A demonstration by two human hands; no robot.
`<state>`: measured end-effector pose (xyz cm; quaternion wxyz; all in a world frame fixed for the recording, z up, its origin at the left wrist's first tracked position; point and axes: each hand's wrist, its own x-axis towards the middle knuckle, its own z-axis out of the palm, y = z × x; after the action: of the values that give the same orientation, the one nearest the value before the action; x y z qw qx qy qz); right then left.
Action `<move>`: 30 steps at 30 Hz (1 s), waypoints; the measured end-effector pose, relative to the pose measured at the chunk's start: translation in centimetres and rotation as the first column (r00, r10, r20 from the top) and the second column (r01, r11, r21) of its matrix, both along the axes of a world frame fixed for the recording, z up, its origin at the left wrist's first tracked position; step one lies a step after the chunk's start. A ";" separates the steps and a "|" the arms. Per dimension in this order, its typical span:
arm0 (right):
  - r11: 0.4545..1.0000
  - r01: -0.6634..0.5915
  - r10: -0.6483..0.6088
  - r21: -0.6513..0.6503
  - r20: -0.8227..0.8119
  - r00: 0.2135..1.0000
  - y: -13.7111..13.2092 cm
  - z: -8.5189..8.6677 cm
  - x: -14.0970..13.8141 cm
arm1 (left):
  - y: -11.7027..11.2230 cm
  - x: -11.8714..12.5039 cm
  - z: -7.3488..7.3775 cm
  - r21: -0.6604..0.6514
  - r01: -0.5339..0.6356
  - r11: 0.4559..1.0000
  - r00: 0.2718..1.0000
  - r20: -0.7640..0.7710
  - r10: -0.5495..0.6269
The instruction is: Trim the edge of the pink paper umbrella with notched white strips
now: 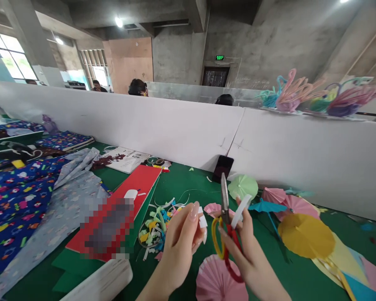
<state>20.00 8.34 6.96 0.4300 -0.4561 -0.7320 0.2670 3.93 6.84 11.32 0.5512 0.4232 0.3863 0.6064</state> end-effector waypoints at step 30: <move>0.755 0.560 -0.633 0.340 0.156 0.759 -0.5 -14.5 13.2 | 3.5 -1.5 -14.9 -0.281 0.676 0.681 0.710 0.003 -0.704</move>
<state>33.18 7.85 -7.51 0.4511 -0.6344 -0.6257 -0.0512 2.45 10.37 -3.58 0.7687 0.4921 0.3031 0.2740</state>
